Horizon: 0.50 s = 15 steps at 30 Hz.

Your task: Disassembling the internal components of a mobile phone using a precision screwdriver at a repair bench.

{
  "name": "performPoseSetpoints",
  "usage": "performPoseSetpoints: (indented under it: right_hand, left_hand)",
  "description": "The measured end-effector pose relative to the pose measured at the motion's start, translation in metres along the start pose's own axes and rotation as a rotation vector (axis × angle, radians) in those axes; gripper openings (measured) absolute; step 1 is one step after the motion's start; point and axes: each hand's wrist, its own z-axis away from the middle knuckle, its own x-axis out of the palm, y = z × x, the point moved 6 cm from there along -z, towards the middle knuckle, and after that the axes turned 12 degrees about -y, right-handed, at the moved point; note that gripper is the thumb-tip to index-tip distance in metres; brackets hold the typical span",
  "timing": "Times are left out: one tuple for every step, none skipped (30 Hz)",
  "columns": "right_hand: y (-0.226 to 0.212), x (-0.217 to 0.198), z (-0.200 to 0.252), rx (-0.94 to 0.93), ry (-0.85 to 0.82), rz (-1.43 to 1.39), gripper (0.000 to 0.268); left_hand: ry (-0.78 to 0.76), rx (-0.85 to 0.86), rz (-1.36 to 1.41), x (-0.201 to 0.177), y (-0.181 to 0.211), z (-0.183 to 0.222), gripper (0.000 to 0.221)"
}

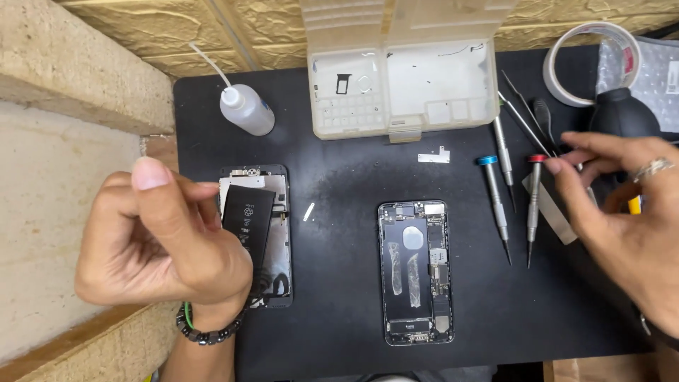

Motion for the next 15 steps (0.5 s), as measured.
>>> performPoseSetpoints:
  right_hand:
    - [0.003, 0.001, -0.005, -0.001, -0.004, -0.001, 0.022]
    - [0.009, 0.003, -0.009, 0.058, -0.022, -0.058, 0.025]
    - [0.016, 0.005, -0.013, 0.117, -0.041, -0.115, 0.028]
    - [0.016, 0.005, -0.016, 0.116, -0.043, -0.114, 0.028]
    - [0.018, 0.007, -0.019, 0.139, -0.067, -0.11, 0.028]
    - [0.019, 0.009, -0.023, 0.159, -0.091, -0.107, 0.027]
    - [0.016, 0.009, -0.025, 0.157, -0.094, -0.108, 0.027]
    - [0.014, 0.01, -0.026, 0.151, -0.101, -0.103, 0.027]
    - [0.012, 0.01, -0.028, 0.146, -0.109, -0.099, 0.028]
    - [0.015, 0.012, -0.028, 0.147, -0.111, -0.099, 0.028]
    - [0.019, 0.013, -0.028, 0.135, -0.096, -0.111, 0.026]
    - [0.022, 0.015, -0.028, 0.124, -0.082, -0.123, 0.024]
    - [0.023, 0.014, -0.027, 0.126, -0.085, -0.123, 0.024]
    - [0.024, 0.015, -0.027, 0.113, -0.095, -0.098, 0.028]
    - [0.024, 0.016, -0.028, 0.099, -0.105, -0.074, 0.031]
  left_hand:
    - [0.0, -0.002, -0.003, 0.0, 0.0, -0.001, 0.043]
    - [0.035, -0.038, 0.018, -0.001, -0.002, -0.001, 0.043]
    - [0.071, -0.074, 0.04, -0.003, -0.004, -0.001, 0.043]
    - [0.071, -0.076, 0.039, -0.003, -0.005, -0.001, 0.043]
    - [0.069, -0.076, 0.031, -0.003, -0.005, -0.001, 0.043]
    - [0.067, -0.074, 0.021, -0.004, -0.005, -0.002, 0.044]
    - [0.07, -0.075, 0.019, -0.004, -0.006, -0.002, 0.044]
    - [0.077, -0.075, 0.034, -0.003, -0.007, -0.001, 0.044]
    - [0.084, -0.075, 0.049, -0.003, -0.008, 0.0, 0.044]
    - [0.083, -0.077, 0.048, -0.003, -0.007, 0.0, 0.044]
    - [0.082, -0.087, 0.048, -0.002, -0.006, 0.0, 0.044]
    - [0.079, -0.099, 0.048, -0.002, -0.005, 0.001, 0.044]
    - [0.078, -0.103, 0.047, -0.002, -0.005, 0.001, 0.044]
    - [0.085, -0.109, 0.034, -0.003, -0.005, 0.001, 0.043]
    - [0.092, -0.115, 0.022, -0.004, -0.005, 0.001, 0.042]
